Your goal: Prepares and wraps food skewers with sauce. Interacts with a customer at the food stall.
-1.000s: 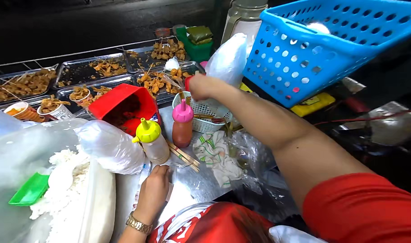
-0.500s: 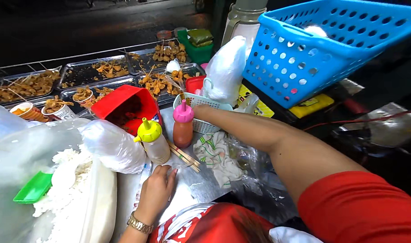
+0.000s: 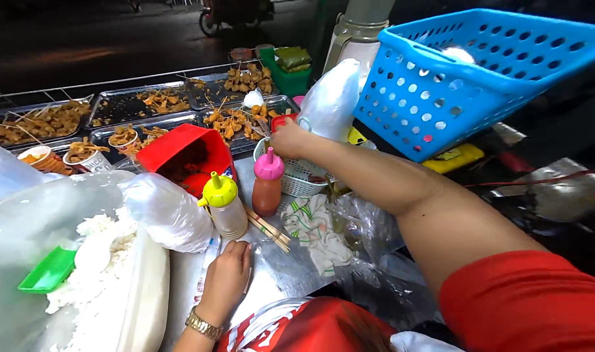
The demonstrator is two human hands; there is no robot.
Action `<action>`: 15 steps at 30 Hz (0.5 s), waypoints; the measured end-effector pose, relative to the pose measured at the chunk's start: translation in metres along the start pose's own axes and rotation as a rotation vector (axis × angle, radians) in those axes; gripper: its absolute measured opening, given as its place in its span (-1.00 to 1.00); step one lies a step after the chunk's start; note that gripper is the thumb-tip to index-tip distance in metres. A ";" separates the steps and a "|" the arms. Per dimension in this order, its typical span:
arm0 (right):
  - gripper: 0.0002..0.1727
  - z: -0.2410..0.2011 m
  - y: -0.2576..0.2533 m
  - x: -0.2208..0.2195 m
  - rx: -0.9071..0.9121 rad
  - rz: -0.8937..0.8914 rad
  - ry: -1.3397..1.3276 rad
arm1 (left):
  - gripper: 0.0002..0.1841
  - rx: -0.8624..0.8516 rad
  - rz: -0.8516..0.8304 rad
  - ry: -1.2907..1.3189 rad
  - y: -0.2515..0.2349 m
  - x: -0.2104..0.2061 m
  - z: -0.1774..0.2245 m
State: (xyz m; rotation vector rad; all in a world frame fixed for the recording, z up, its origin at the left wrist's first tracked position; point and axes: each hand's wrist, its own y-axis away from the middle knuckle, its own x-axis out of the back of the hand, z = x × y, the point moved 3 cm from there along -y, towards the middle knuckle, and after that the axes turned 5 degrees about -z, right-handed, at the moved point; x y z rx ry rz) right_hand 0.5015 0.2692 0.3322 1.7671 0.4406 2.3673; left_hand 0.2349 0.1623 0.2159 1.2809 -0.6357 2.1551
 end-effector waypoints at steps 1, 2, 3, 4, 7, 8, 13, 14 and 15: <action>-0.75 0.000 -0.003 0.005 0.052 0.026 0.023 | -0.66 0.003 -0.012 0.004 0.000 0.000 0.000; -0.76 -0.001 -0.008 0.007 0.102 0.042 0.050 | -0.66 0.006 -0.018 0.005 0.000 -0.001 0.000; -0.76 -0.003 -0.013 0.008 0.145 0.057 0.073 | -0.66 0.006 -0.016 0.004 0.001 0.000 0.000; -0.75 -0.005 -0.018 0.009 0.182 0.080 0.087 | -0.65 0.007 -0.011 0.000 0.001 0.000 -0.001; -0.75 -0.004 -0.022 0.015 0.245 0.267 0.101 | -0.62 0.028 -0.027 -0.003 0.003 0.004 -0.002; -0.75 -0.002 -0.018 0.020 0.238 0.344 0.084 | -0.61 0.038 -0.035 -0.003 0.003 0.005 -0.003; -0.77 0.000 0.028 0.026 -0.040 0.059 -0.153 | -0.61 0.046 0.002 -0.028 0.002 0.004 -0.005; -0.75 0.000 0.033 0.014 -0.079 -0.101 -0.180 | -0.61 0.041 0.003 -0.029 0.001 0.004 -0.005; -0.72 0.001 0.037 0.000 -0.110 -0.240 -0.182 | -0.62 0.035 0.006 -0.036 0.000 0.004 -0.004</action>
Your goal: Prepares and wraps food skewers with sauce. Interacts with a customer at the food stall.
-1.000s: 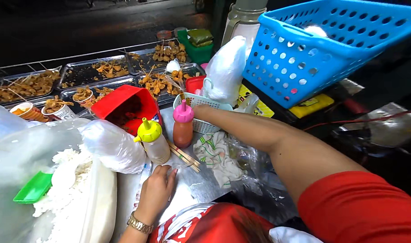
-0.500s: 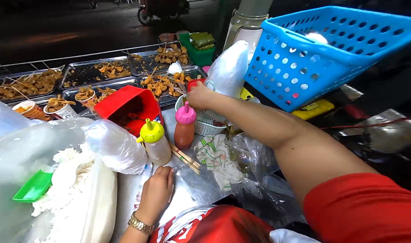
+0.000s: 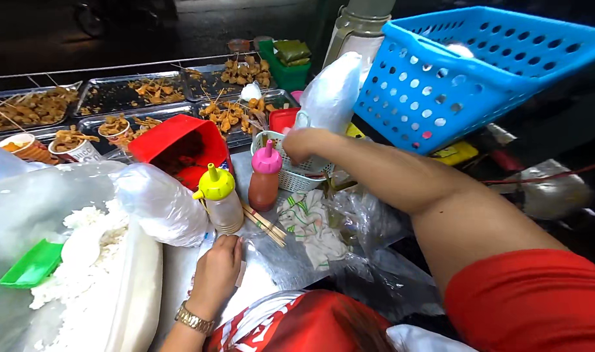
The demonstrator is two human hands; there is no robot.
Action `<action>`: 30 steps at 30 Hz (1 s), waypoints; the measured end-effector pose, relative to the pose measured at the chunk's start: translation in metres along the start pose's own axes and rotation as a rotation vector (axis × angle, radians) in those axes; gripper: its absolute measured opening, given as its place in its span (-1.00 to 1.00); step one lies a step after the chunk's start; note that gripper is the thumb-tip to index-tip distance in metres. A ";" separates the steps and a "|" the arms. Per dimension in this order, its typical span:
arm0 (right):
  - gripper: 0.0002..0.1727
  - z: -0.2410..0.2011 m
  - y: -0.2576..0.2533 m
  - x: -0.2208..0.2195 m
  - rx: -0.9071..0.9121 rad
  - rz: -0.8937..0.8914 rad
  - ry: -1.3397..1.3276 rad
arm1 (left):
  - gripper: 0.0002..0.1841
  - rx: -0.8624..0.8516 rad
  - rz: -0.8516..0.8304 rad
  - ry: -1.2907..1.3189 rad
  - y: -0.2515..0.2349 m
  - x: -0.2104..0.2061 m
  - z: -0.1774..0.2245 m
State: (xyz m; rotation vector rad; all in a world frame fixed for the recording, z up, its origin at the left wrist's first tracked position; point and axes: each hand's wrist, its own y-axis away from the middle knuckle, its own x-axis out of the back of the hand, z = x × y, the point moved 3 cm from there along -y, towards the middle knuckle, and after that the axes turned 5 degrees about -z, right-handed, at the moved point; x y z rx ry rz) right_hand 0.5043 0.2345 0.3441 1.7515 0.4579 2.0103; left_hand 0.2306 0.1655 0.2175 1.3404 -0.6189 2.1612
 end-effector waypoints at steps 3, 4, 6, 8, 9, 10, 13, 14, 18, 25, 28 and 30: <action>-0.73 0.011 -0.004 -0.041 -0.077 -0.202 0.027 | -0.64 -0.015 0.004 -0.011 -0.002 0.000 0.001; -0.74 0.014 -0.009 -0.050 -0.065 -0.220 0.041 | -0.65 -0.019 0.006 -0.014 -0.002 0.000 0.001; -0.74 0.022 -0.018 -0.056 -0.014 -0.211 0.056 | -0.66 -0.018 0.011 -0.020 -0.002 0.001 0.001; -0.74 0.030 -0.020 -0.050 0.044 -0.179 0.086 | -0.68 -0.008 0.005 -0.016 -0.001 0.003 -0.001; -0.75 0.033 -0.017 -0.046 0.062 -0.158 0.106 | -0.68 0.001 -0.004 -0.007 -0.002 0.004 -0.001; -0.77 0.036 -0.014 -0.043 0.080 -0.142 0.127 | -0.68 0.015 -0.023 0.009 -0.002 0.005 -0.001; -0.74 0.036 -0.008 -0.043 0.048 -0.168 0.134 | -0.69 0.020 -0.030 0.038 -0.003 0.007 0.000; -0.71 0.035 -0.009 -0.048 0.027 -0.179 0.121 | -0.69 0.014 -0.026 0.044 -0.003 0.006 0.000; -0.72 0.032 -0.018 -0.060 0.093 -0.241 0.133 | -0.73 0.002 -0.010 0.072 -0.004 0.007 -0.001; -0.69 0.032 -0.015 -0.058 0.136 -0.320 0.144 | -0.74 0.022 0.038 0.171 -0.005 0.014 -0.004; -0.65 0.038 -0.014 -0.054 0.184 -0.231 0.156 | -0.74 -0.011 0.092 0.163 -0.005 0.017 -0.004; -0.62 0.046 -0.014 -0.053 0.202 -0.160 0.182 | -0.74 -0.031 0.079 0.142 -0.004 0.019 -0.004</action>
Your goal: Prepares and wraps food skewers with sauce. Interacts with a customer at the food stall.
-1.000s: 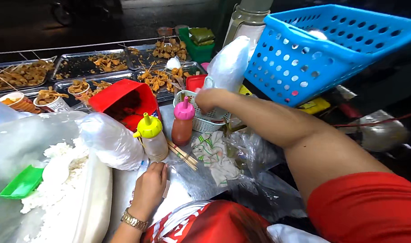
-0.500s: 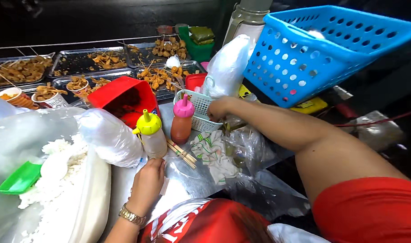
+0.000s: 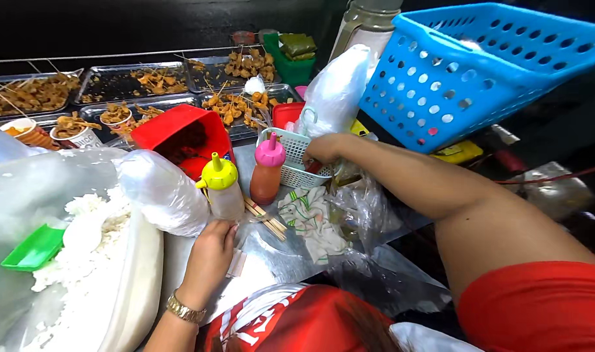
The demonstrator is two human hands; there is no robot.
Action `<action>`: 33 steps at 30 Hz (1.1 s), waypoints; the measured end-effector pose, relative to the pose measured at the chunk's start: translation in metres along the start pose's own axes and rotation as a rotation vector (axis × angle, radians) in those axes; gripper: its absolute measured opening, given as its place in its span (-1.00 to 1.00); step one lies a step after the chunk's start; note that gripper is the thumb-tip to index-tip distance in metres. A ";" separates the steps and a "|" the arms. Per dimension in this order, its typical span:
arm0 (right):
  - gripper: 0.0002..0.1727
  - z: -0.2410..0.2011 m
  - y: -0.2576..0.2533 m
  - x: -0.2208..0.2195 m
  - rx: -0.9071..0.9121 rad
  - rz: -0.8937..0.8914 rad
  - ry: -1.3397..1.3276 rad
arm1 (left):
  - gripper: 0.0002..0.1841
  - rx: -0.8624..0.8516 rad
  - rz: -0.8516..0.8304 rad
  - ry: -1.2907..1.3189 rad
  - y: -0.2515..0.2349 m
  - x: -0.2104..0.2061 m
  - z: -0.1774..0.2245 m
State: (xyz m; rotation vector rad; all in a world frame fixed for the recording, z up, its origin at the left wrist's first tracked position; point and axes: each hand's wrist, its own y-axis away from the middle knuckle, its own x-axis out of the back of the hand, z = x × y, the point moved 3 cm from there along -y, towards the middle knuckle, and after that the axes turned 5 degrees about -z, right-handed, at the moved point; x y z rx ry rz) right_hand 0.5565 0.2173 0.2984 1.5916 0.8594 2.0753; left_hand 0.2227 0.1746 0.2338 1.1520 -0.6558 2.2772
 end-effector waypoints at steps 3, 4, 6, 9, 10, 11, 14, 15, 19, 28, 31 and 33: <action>-0.67 0.001 0.013 0.001 -0.014 0.038 -0.060 | -0.72 0.045 -0.126 -0.012 0.002 0.004 0.002; -0.68 0.001 0.023 0.005 -0.009 0.109 -0.121 | -0.72 0.049 -0.135 -0.018 0.003 0.006 0.003; -0.67 -0.007 0.058 0.021 0.004 0.318 -0.231 | -0.77 0.019 -0.109 -0.029 0.005 0.007 0.004; -0.77 -0.042 0.121 0.031 0.201 0.738 -0.278 | -0.86 0.024 -0.043 -0.056 0.004 0.011 0.009; -0.78 -0.058 0.130 0.026 0.342 0.885 -0.282 | -0.85 0.035 -0.036 -0.052 0.003 0.013 0.012; -0.77 -0.079 0.129 0.018 0.472 0.963 -0.313 | -0.83 0.034 -0.030 -0.046 0.002 0.013 0.014; -0.52 -0.145 0.092 -0.010 0.561 0.771 -0.451 | -0.78 -0.052 -0.010 -0.024 -0.002 0.013 0.022; -0.37 -0.162 0.075 -0.015 0.526 0.618 -0.501 | -0.79 -0.098 -0.004 -0.018 -0.003 0.013 0.025; -0.62 -0.184 0.038 -0.029 0.551 0.543 -0.653 | -0.85 -0.196 -0.003 0.001 -0.002 0.020 0.024; -0.74 -0.134 0.049 -0.053 0.476 0.502 -1.054 | -0.93 -0.007 0.149 0.580 0.007 0.056 -0.002; -0.78 -0.135 0.048 -0.064 0.568 0.402 -1.188 | -0.88 0.049 0.315 0.821 0.007 0.054 0.003; -0.80 -0.137 0.045 -0.069 0.595 0.375 -1.203 | -0.86 0.048 0.411 0.890 0.005 0.051 0.005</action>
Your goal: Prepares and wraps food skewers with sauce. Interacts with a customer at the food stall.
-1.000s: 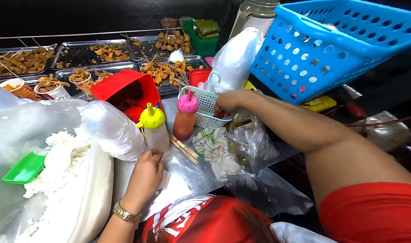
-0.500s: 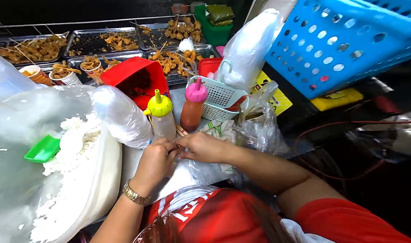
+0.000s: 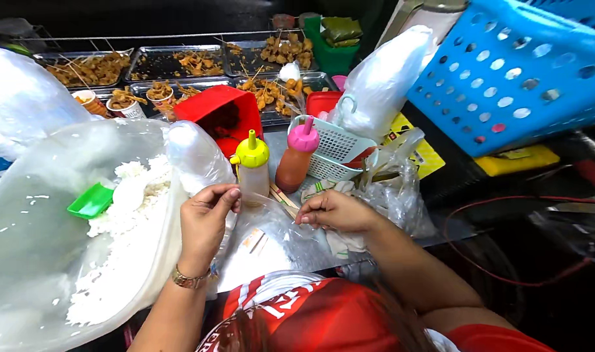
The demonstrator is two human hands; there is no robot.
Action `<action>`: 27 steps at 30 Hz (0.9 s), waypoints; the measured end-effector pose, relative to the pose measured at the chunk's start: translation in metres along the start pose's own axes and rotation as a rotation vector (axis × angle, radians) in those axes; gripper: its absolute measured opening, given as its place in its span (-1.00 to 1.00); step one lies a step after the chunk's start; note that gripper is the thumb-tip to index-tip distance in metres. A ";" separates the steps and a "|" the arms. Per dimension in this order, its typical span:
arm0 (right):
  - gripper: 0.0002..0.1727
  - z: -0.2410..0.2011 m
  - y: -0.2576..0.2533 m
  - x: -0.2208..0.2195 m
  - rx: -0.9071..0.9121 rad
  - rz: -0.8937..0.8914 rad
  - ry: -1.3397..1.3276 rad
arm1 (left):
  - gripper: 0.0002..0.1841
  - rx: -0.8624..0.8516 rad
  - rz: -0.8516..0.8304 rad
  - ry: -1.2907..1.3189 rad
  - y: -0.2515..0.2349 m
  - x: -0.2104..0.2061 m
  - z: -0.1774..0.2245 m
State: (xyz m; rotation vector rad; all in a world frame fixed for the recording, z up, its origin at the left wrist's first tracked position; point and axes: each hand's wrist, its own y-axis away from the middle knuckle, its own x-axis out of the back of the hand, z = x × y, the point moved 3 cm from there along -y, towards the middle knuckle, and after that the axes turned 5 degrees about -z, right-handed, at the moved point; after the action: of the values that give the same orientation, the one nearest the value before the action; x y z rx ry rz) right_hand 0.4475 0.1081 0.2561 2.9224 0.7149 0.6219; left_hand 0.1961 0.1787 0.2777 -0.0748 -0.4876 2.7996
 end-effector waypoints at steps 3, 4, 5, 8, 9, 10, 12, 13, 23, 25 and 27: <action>-0.53 -0.004 0.001 0.000 -0.004 0.049 0.241 | -0.90 -0.070 0.013 -0.089 0.000 -0.002 -0.003; -0.31 -0.009 0.001 0.001 -0.006 0.109 0.319 | -0.91 -0.109 -0.003 -0.180 0.001 -0.003 -0.003; -0.17 -0.015 -0.001 0.000 0.028 0.190 0.347 | -0.89 -0.150 -0.029 -0.286 0.002 -0.005 -0.002; -0.15 -0.030 -0.009 -0.010 0.248 0.333 0.322 | -0.71 -0.261 -0.135 -0.470 0.009 -0.022 0.001; -0.26 -0.035 -0.013 -0.015 0.302 0.324 0.301 | -0.67 -0.290 -0.168 -0.485 0.012 -0.028 0.001; -0.43 -0.038 -0.017 -0.020 0.355 0.321 0.288 | -0.66 -0.316 -0.199 -0.484 0.013 -0.032 0.000; -0.68 -0.039 -0.025 -0.028 0.426 0.316 0.256 | -0.69 -0.340 -0.222 -0.447 0.013 -0.033 0.000; -0.68 -0.039 -0.027 -0.029 0.441 0.306 0.235 | -0.74 -0.333 -0.224 -0.410 0.011 -0.031 0.000; -0.55 -0.039 -0.031 -0.041 0.416 0.354 -0.010 | -0.84 -0.131 -0.161 -0.217 0.005 -0.034 0.003; -0.64 -0.040 -0.031 -0.043 0.373 0.333 -0.119 | -0.87 -0.109 -0.185 -0.211 0.005 -0.035 0.002; -0.71 -0.038 -0.030 -0.040 0.346 0.386 -0.118 | -0.94 -0.114 -0.257 -0.209 0.004 -0.033 0.002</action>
State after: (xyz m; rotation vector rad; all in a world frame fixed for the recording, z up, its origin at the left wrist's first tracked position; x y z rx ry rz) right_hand 0.3864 0.1156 0.2716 3.4205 0.2644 0.3722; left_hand 0.2264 0.1643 0.2780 0.2413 -0.6563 2.5380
